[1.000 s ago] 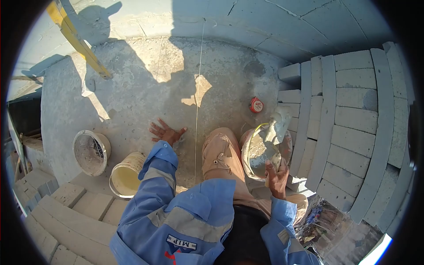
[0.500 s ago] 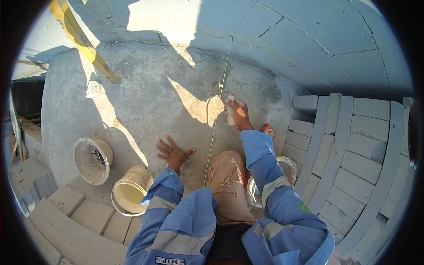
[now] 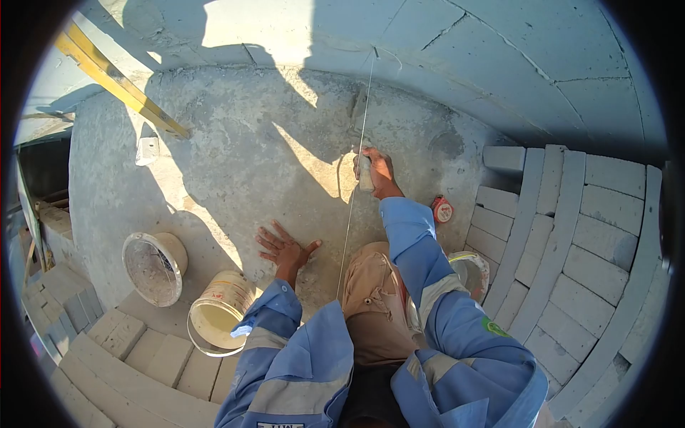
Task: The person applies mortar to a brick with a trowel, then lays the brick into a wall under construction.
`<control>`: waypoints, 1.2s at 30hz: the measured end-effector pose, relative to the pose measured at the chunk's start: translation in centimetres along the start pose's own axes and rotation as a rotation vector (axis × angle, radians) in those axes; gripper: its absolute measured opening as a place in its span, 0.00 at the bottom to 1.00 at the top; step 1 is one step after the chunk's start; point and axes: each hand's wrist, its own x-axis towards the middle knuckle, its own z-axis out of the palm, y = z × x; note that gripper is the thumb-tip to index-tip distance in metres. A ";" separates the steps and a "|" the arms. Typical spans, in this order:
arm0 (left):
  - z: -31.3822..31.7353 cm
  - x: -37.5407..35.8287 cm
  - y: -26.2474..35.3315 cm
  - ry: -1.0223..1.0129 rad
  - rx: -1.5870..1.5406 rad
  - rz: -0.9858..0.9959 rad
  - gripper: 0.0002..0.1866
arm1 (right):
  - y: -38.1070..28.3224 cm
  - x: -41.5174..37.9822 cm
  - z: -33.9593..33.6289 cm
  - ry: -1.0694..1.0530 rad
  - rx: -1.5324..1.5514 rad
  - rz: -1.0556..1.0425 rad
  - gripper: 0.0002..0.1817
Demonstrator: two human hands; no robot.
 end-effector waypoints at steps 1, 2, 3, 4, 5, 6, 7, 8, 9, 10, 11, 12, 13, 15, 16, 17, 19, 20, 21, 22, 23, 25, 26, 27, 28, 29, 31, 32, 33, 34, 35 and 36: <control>-0.2 0.2 0.2 0.005 -0.005 -0.003 0.81 | 0.0 -0.8 0.4 -0.006 -0.068 -0.039 0.19; -0.3 0.2 0.1 0.010 0.004 0.003 0.81 | 0.2 -1.7 0.9 -0.003 -0.058 -0.044 0.19; -0.4 0.2 0.1 0.008 0.003 0.001 0.81 | 0.5 -2.7 1.2 0.076 -0.084 -0.015 0.18; -0.3 0.1 0.1 0.004 0.001 -0.001 0.81 | 0.8 -3.8 1.4 0.156 -0.111 0.017 0.18; -0.2 -0.1 0.1 0.005 0.009 0.007 0.81 | 1.2 -4.8 1.2 0.163 -0.103 0.013 0.18; -0.1 -0.1 0.2 0.005 0.020 -0.007 0.81 | 1.7 -5.4 1.1 0.127 -0.099 0.005 0.18; -0.2 0.2 0.3 0.009 0.030 -0.020 0.81 | 2.2 -6.0 0.9 0.090 -0.095 -0.006 0.17; -0.2 0.3 0.2 0.009 0.035 -0.012 0.81 | 2.9 -6.7 0.9 0.162 -0.070 0.027 0.17; -0.2 0.3 0.1 0.001 0.028 -0.009 0.81 | 3.3 -7.3 0.6 0.168 -0.070 0.024 0.17; -0.2 0.3 0.1 -0.006 0.019 -0.006 0.81 | 3.5 -7.6 0.3 0.146 -0.115 0.055 0.17; 0.0 0.1 0.1 -0.006 0.020 -0.002 0.81 | 3.7 -7.8 0.1 0.122 -0.159 0.087 0.18; -0.1 0.0 0.2 -0.006 0.029 -0.011 0.81 | 3.5 -7.8 0.2 0.119 -0.158 0.079 0.18; -0.2 0.1 0.3 -0.007 0.035 -0.023 0.81 | 3.2 -7.6 0.1 0.089 -0.155 0.047 0.18; -0.2 0.1 0.3 -0.003 0.028 -0.022 0.81 | 2.6 -7.5 -0.2 0.060 -0.155 0.024 0.18; -0.2 0.1 0.3 0.001 0.024 -0.017 0.81 | 1.5 -6.9 0.0 0.049 -0.151 0.003 0.18; -0.2 -0.1 0.2 0.001 0.023 -0.018 0.81 | 0.3 -6.3 0.3 0.038 -0.147 -0.018 0.19; -0.4 -0.1 0.4 0.010 0.013 -0.009 0.80 | -2.0 -4.7 0.9 0.060 -0.169 0.004 0.17; -0.4 -0.1 0.3 0.014 0.008 -0.012 0.80 | -2.8 -3.8 1.0 0.051 -0.187 -0.053 0.17; -0.2 0.0 0.2 0.020 0.011 -0.007 0.80 | -3.5 -2.9 1.1 0.042 -0.205 -0.109 0.18; -0.2 0.0 0.2 0.025 0.015 -0.003 0.80 | -4.2 -1.5 0.9 0.036 -0.209 -0.109 0.18; -0.1 0.0 0.2 0.023 0.009 -0.008 0.80 | -4.9 -0.3 0.7 0.048 -0.222 -0.064 0.17; -0.3 0.0 0.2 0.012 0.021 -0.001 0.80 | -5.4 -0.2 0.9 0.063 -0.234 -0.015 0.16; -0.5 0.1 0.0 0.010 0.024 -0.004 0.80 | -5.3 -0.5 1.0 0.061 -0.185 -0.027 0.15; -0.4 0.4 0.0 0.011 0.013 -0.003 0.81 | -5.3 -0.3 0.9 0.056 -0.142 -0.041 0.15; 0.0 0.3 -0.1 0.007 0.001 -0.008 0.82 | -5.2 0.1 0.9 0.052 -0.150 -0.032 0.15; 0.4 0.1 -0.4 -0.001 0.009 -0.014 0.82 | -4.8 0.1 0.8 0.057 -0.182 -0.032 0.15; 0.2 0.6 -0.1 0.012 0.010 -0.010 0.82 | -5.0 -0.4 0.9 0.071 -0.201 -0.048 0.16; 0.1 0.9 0.0 0.016 0.013 -0.009 0.82 | -5.0 -0.9 0.9 0.075 -0.152 -0.036 0.16; 0.1 0.9 0.0 0.020 0.005 -0.006 0.82 | -4.8 -1.3 0.9 0.080 -0.108 -0.016 0.16; 0.3 0.4 -0.2 0.017 0.001 -0.004 0.82 | -4.2 -1.5 0.6 0.087 -0.107 -0.006 0.16; 0.4 0.0 -0.3 0.012 0.010 0.000 0.82 | -3.7 -1.7 0.5 0.080 -0.127 -0.005 0.16; 0.2 0.0 0.1 0.002 0.015 -0.015 0.82 | -4.0 -1.4 0.5 0.068 -0.147 -0.020 0.16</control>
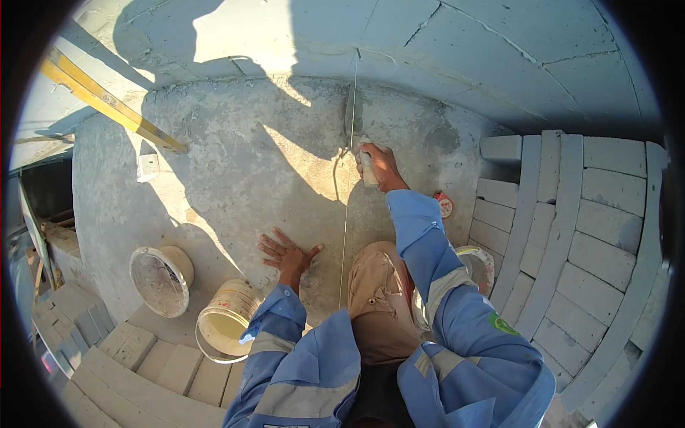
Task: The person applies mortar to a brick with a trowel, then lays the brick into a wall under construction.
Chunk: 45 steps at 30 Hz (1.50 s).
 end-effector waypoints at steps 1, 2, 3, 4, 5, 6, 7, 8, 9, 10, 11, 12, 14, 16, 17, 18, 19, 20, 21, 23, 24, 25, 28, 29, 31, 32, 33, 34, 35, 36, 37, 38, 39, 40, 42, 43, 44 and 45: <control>-0.3 0.2 0.3 -0.008 0.002 -0.019 0.82 | -0.2 0.3 0.1 -0.001 0.004 -0.011 0.16; -0.5 0.4 0.5 -0.007 -0.002 -0.022 0.82 | -0.1 0.3 0.1 0.007 -0.009 -0.040 0.16; -0.3 0.3 0.3 -0.003 -0.003 -0.013 0.82 | 0.4 -0.1 0.0 0.017 -0.023 -0.056 0.16; -0.3 0.2 -0.1 0.004 -0.001 0.001 0.82 | 0.7 -0.4 -0.2 0.018 -0.023 -0.047 0.16; -0.3 0.2 -0.1 0.003 -0.004 0.001 0.82 | 0.4 -0.3 -0.5 0.006 -0.105 -0.070 0.16; -0.2 0.3 -0.1 0.002 -0.005 0.006 0.82 | -0.1 -0.3 -0.6 -0.008 -0.191 -0.093 0.16; -0.2 0.3 -0.1 0.001 -0.009 0.010 0.82 | -1.1 -1.0 -0.5 -0.010 -0.200 -0.095 0.16; -0.2 0.4 0.0 -0.002 -0.019 0.008 0.82 | -2.0 -1.9 -0.4 0.011 -0.425 -0.106 0.19; -0.4 0.2 0.1 -0.006 -0.022 0.011 0.81 | -2.6 -2.5 -0.3 0.031 -0.649 -0.114 0.22; -0.5 0.1 0.0 -0.010 -0.022 0.013 0.81 | -1.9 -1.4 -0.8 0.025 -0.656 -0.111 0.22; -0.5 0.1 -0.1 -0.011 -0.024 0.007 0.81 | -1.2 0.4 -1.1 0.101 -0.802 -0.150 0.26; -0.3 0.2 0.0 0.001 -0.019 0.009 0.81 | -0.9 1.9 -1.2 0.179 -0.946 -0.192 0.30; -0.3 0.3 -0.1 0.008 -0.014 0.008 0.81 | -2.6 2.1 -0.5 0.185 -0.977 -0.187 0.32; -0.3 0.2 0.0 0.003 -0.011 0.002 0.81 | -4.4 1.5 0.2 0.200 -1.034 -0.149 0.32; -0.3 0.0 0.0 0.002 -0.017 0.003 0.81 | -5.0 0.8 0.5 0.200 -1.040 -0.151 0.32; -0.3 0.0 -0.1 0.005 -0.020 0.006 0.81 | -5.4 0.2 0.7 0.177 -1.151 -0.143 0.32; -0.4 0.1 0.0 0.010 -0.024 0.010 0.81 | -5.7 -0.5 1.0 0.153 -1.261 -0.136 0.31; -0.4 0.1 0.0 0.013 -0.030 0.013 0.81 | -5.8 -1.3 1.2 0.155 -1.265 -0.142 0.31; -0.3 0.1 0.0 0.015 -0.023 0.009 0.81 | -5.5 -2.4 1.4 0.142 -1.288 -0.113 0.29; -0.3 0.1 0.0 0.019 -0.017 0.011 0.81 | -4.3 -3.9 1.4 0.136 -1.311 -0.085 0.28; -0.3 0.0 -0.1 0.016 -0.020 0.011 0.81 | -3.0 -4.3 1.1 0.135 -1.314 -0.096 0.27; -0.5 0.0 0.0 0.016 -0.023 0.012 0.81 | -2.3 -4.9 0.9 0.134 -1.316 -0.110 0.26; -0.7 -0.2 0.1 0.011 -0.029 0.012 0.81 | -0.9 -6.6 0.3 0.167 -1.283 -0.202 0.24; -0.7 -0.3 0.1 0.011 -0.027 0.014 0.81 | -0.6 -7.0 0.1 0.169 -1.281 -0.201 0.24; -0.8 -0.3 0.2 0.008 -0.021 0.008 0.81 | 0.1 -7.3 -0.8 -0.040 -0.741 0.026 0.22; -0.8 -0.4 0.2 0.008 -0.021 0.009 0.81 | 1.3 -7.7 -0.9 -0.039 -0.741 0.026 0.22; -0.8 -0.4 0.2 0.010 -0.023 0.008 0.81 | 3.4 -8.1 -0.9 -0.062 -0.490 -0.062 0.20; -0.8 -0.4 0.2 0.013 -0.023 0.009 0.81 | 5.4 -8.2 -0.9 -0.083 -0.236 -0.148 0.19; -0.9 -0.4 0.2 0.013 -0.021 0.008 0.81 | 7.3 -8.2 -0.9 -0.083 -0.233 -0.148 0.19; -1.0 -0.4 0.3 0.006 -0.021 0.007 0.81 | 9.0 -8.0 -0.8 -0.050 -0.132 -0.063 0.18; -1.0 -0.4 0.3 -0.003 -0.021 0.005 0.81 | 10.1 -8.3 -0.5 -0.017 -0.030 0.022 0.16; -0.8 -0.5 0.3 -0.003 -0.016 0.005 0.81 | 11.1 -8.4 -0.2 0.025 -0.119 0.024 0.15; -0.7 -0.5 0.4 0.002 -0.004 -0.002 0.81 | 11.5 -8.8 0.1 0.024 -0.113 0.024 0.15; -0.8 -0.3 0.4 0.010 0.008 -0.011 0.81 | 11.8 -9.0 0.5 0.055 -0.045 0.015 0.15; -0.7 -0.1 0.1 0.004 0.007 -0.021 0.81 | 12.6 -9.8 0.9 0.094 0.026 0.028 0.15; -0.7 -0.3 0.3 0.000 -0.001 -0.015 0.81 | 12.6 -10.1 0.8 0.110 0.028 0.066 0.15; -0.8 -0.3 0.6 0.002 0.001 -0.008 0.81 | 12.2 -9.9 0.8 0.122 0.029 0.092 0.15; -0.7 -0.2 0.5 0.002 -0.001 -0.008 0.81 | 12.3 -9.9 0.7 0.122 0.032 0.089 0.15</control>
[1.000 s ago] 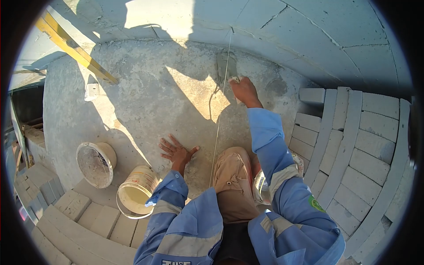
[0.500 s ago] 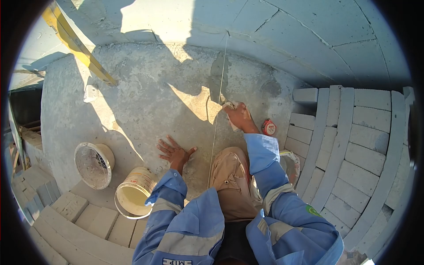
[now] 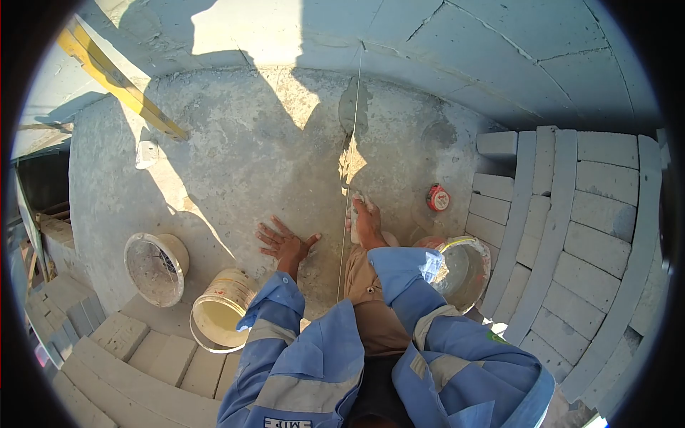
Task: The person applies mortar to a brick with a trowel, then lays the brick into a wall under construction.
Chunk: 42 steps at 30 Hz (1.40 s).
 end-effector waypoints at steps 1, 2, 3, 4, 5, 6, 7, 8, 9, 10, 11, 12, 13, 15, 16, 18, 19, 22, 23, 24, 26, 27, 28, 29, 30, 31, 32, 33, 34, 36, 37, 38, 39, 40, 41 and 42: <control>0.1 0.1 -0.2 -0.001 -0.004 -0.005 0.81 | 0.2 -0.2 -0.1 -0.012 0.018 0.006 0.16; 0.3 0.1 -0.5 -0.005 -0.003 -0.007 0.81 | 0.5 -0.5 -0.3 -0.020 0.035 0.017 0.17; 0.2 0.0 -0.4 -0.011 -0.003 -0.005 0.81 | 0.1 -0.7 -0.3 -0.018 0.035 0.016 0.17; 0.1 0.1 -0.3 -0.016 0.001 0.001 0.81 | -0.2 -0.8 -0.1 -0.001 0.024 0.042 0.17; 0.0 0.1 -0.1 -0.014 0.005 0.005 0.81 | -0.6 -0.9 0.2 0.014 0.014 0.069 0.18; 0.0 0.1 0.1 -0.008 0.003 0.002 0.81 | -1.6 -1.0 0.3 0.009 0.016 0.065 0.18; 0.0 0.0 -0.2 -0.008 0.003 -0.007 0.81 | -2.7 -1.2 0.3 0.009 -0.063 0.020 0.19; 0.1 0.0 -0.3 -0.012 0.005 -0.012 0.81 | -3.4 -1.1 0.2 0.013 -0.142 -0.023 0.20; 0.0 0.1 -0.2 -0.008 -0.003 -0.011 0.81 | -3.3 0.1 0.2 0.016 -0.143 -0.017 0.20; 0.1 0.1 -0.2 -0.004 -0.008 -0.007 0.81 | -2.7 2.0 0.1 0.190 -0.479 -0.305 0.21; 0.0 0.0 -0.2 0.000 -0.007 0.000 0.81 | -3.0 3.5 0.2 0.366 -0.810 -0.603 0.21; 0.0 -0.1 -0.1 -0.002 -0.011 0.000 0.81 | -4.7 3.6 0.6 0.373 -0.804 -0.610 0.21; 0.0 -0.1 -0.2 -0.006 -0.012 -0.002 0.81 | -7.1 2.8 0.9 0.331 -0.935 -0.529 0.22; 0.4 0.1 -0.3 0.006 -0.007 0.004 0.81 | -10.0 1.4 1.2 0.293 -1.055 -0.434 0.24; 0.4 0.1 -0.3 0.020 -0.011 0.008 0.81 | -10.9 1.1 1.2 0.243 -1.147 -0.388 0.23; 0.3 0.2 -0.2 0.018 0.004 0.000 0.81 | -11.8 1.0 1.3 0.200 -1.230 -0.345 0.23; 0.4 0.1 -0.1 0.010 0.011 -0.016 0.81 | -11.9 1.0 1.2 0.162 -1.256 -0.318 0.21; 0.2 0.0 0.1 0.011 0.010 -0.025 0.82 | -11.7 -0.5 1.2 0.121 -1.280 -0.267 0.19; 0.2 -0.2 0.1 0.018 0.012 -0.014 0.82 | -11.7 -1.1 1.2 0.112 -1.290 -0.244 0.17; 0.1 -0.4 0.1 0.016 0.007 -0.016 0.82 | -11.3 -1.4 0.9 0.120 -1.286 -0.253 0.17; 0.0 -0.5 -0.1 0.017 0.001 -0.020 0.82 | -9.5 -2.4 0.7 0.111 -1.254 -0.295 0.18; 0.0 -0.5 0.0 0.019 0.006 -0.025 0.82 | -7.9 -2.1 0.2 0.112 -1.254 -0.294 0.18; 0.0 -0.5 0.2 0.021 0.007 -0.030 0.81 | -6.4 -1.5 -0.3 0.152 -1.250 -0.367 0.19; 0.0 -0.5 0.2 0.018 0.003 -0.031 0.81 | -4.9 -1.1 -0.9 0.189 -1.246 -0.438 0.20; -0.1 -0.6 0.2 0.010 0.008 -0.030 0.81 | -4.7 -1.9 -1.2 0.184 -1.252 -0.437 0.20; -0.1 -0.5 0.2 0.003 0.009 -0.031 0.81 | -4.9 -2.8 -1.3 0.105 -0.926 -0.282 0.21; 0.0 -0.4 0.1 0.000 0.000 -0.042 0.81 | -4.9 -3.9 -1.2 0.027 -0.600 -0.125 0.23; 0.2 -0.3 -0.2 0.015 -0.007 -0.027 0.81 | -3.9 -4.7 -0.8 0.016 -0.609 -0.119 0.23; 0.3 -0.2 -0.2 0.031 -0.013 -0.010 0.81 | -2.7 -5.4 -0.3 0.009 -0.427 -0.125 0.25; 0.5 0.2 0.0 0.025 -0.011 -0.028 0.82 | -1.2 -6.0 1.0 0.005 -0.243 -0.119 0.27; 0.6 0.3 -0.1 0.024 -0.005 -0.034 0.82 | -0.6 -6.0 1.8 0.076 -0.187 -0.187 0.28; 0.5 0.3 -0.2 0.025 0.000 -0.037 0.82 | -0.3 -6.0 2.5 0.147 -0.129 -0.258 0.28; 0.5 0.2 -0.1 0.034 -0.001 -0.031 0.82 | 1.4 -3.9 2.2 0.088 -0.045 -0.217 0.26; 0.6 0.1 -0.1 0.040 -0.004 -0.025 0.82 | 1.8 -3.5 1.9 0.090 -0.044 -0.218 0.26; 0.7 0.0 -0.1 0.041 -0.007 -0.020 0.82 | 2.0 -3.0 1.5 0.048 -0.057 -0.136 0.24; 0.6 -0.1 -0.2 0.052 -0.018 -0.005 0.82 | 1.2 -3.1 1.5 0.005 -0.069 -0.059 0.23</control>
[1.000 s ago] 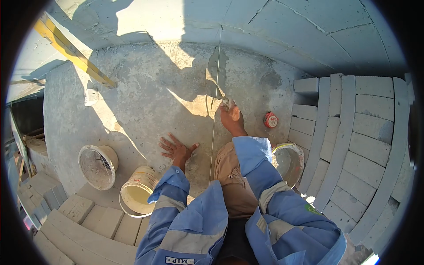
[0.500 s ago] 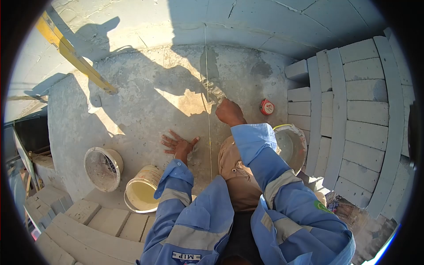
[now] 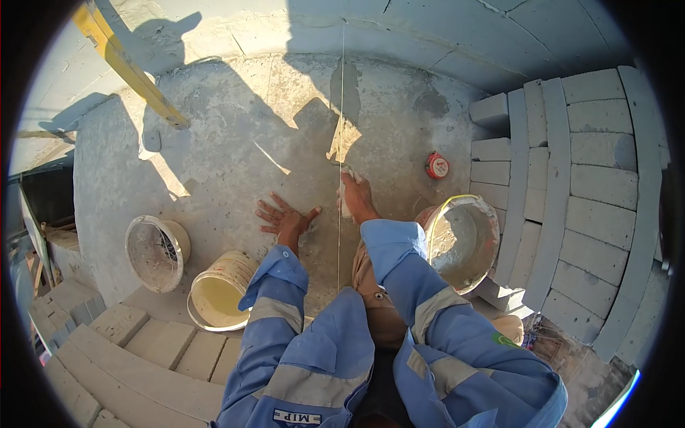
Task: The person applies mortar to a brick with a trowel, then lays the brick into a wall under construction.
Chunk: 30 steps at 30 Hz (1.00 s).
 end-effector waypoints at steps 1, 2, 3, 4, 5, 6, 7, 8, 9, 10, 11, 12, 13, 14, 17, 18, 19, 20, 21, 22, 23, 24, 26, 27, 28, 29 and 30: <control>0.0 0.0 -0.1 0.008 -0.012 0.010 0.82 | -0.3 -0.4 -0.1 -0.001 -0.004 -0.004 0.23; -0.1 0.4 0.2 0.009 -0.022 0.004 0.82 | -0.4 -1.0 -0.1 0.063 -0.096 -0.081 0.23; -0.1 0.6 0.2 0.006 -0.029 0.003 0.82 | 0.2 -1.3 -0.3 0.095 -0.141 -0.109 0.23; 0.2 0.3 -0.3 -0.002 -0.019 0.006 0.83 | 0.7 -1.7 -0.5 0.129 -0.186 -0.134 0.23; 0.2 -0.2 -0.5 -0.002 -0.010 0.012 0.83 | 0.9 -1.2 -0.7 0.079 -0.089 -0.025 0.22; -0.1 -0.2 -0.2 -0.012 -0.008 0.008 0.83 | 0.0 -0.6 -0.6 0.025 0.008 0.063 0.22; -0.3 0.0 0.1 -0.027 -0.009 -0.004 0.82 | -0.6 -0.3 -0.7 0.026 0.010 0.050 0.22; -0.3 0.1 0.1 -0.030 -0.014 -0.005 0.82 | -0.8 -0.4 -1.0 0.025 0.004 0.075 0.22; -0.1 0.0 -0.2 -0.024 -0.021 0.006 0.82 | -0.5 -1.0 -1.5 0.028 -0.001 0.110 0.22; -0.1 0.0 -0.3 -0.010 -0.027 0.023 0.82 | -0.5 -1.2 -2.0 0.031 -0.001 0.112 0.22; -0.3 0.2 -0.1 -0.001 -0.030 0.030 0.82 | -1.2 -0.9 -2.3 0.018 -0.014 0.096 0.23; -0.3 -0.1 -0.2 -0.009 -0.027 0.029 0.82 | -2.1 -0.8 -2.2 0.003 -0.031 0.082 0.23; -0.3 -0.3 -0.3 -0.022 -0.023 0.024 0.81 | -2.8 -0.9 -1.9 0.059 -0.059 0.042 0.24; -0.4 -0.2 -0.2 -0.020 -0.027 0.023 0.81 | -3.8 -0.7 -1.8 0.056 -0.062 0.040 0.24; 0.1 0.0 -0.6 -0.020 -0.011 0.026 0.81 | -5.9 0.8 -2.1 0.152 -0.345 -0.155 0.24; 0.1 -0.1 -0.5 -0.008 -0.010 0.021 0.82 | -6.0 2.3 -2.4 0.318 -0.748 -0.383 0.23; 0.0 0.0 -0.3 0.005 -0.019 0.015 0.82 | -7.0 3.0 -2.5 0.483 -1.158 -0.614 0.21; 0.1 0.1 -0.1 0.001 -0.031 0.015 0.82 | -7.9 3.6 -2.9 0.482 -1.169 -0.622 0.21; 0.0 0.0 -0.3 0.010 -0.028 0.036 0.81 | -9.7 3.0 -2.9 0.347 -1.231 -0.486 0.19; 0.2 0.1 -0.6 0.021 -0.025 0.048 0.81 | -10.3 2.7 -2.7 0.203 -1.286 -0.348 0.18; 0.5 0.0 -0.9 0.021 -0.035 0.028 0.81 | -10.0 2.1 -2.5 0.183 -1.295 -0.353 0.18; 0.6 0.2 -0.9 0.030 -0.026 0.037 0.80 | -9.4 1.7 -2.5 0.160 -1.304 -0.351 0.17; 0.5 0.4 -0.6 0.049 -0.022 0.040 0.80 | -8.3 0.8 -2.8 0.131 -1.310 -0.361 0.15; 0.7 0.4 -0.8 0.049 -0.015 0.042 0.80 | -7.2 0.0 -2.8 0.104 -1.321 -0.338 0.17; 0.8 0.3 -0.8 0.052 -0.007 0.052 0.80 | -6.4 -0.8 -3.0 0.085 -1.330 -0.317 0.19; 1.0 0.2 -0.7 0.057 -0.003 0.059 0.80 | -5.8 -1.6 -3.2 0.072 -1.342 -0.290 0.19; 1.1 0.3 -0.9 0.061 -0.006 0.053 0.81 | -5.0 -2.1 -3.5 0.081 -1.333 -0.292 0.19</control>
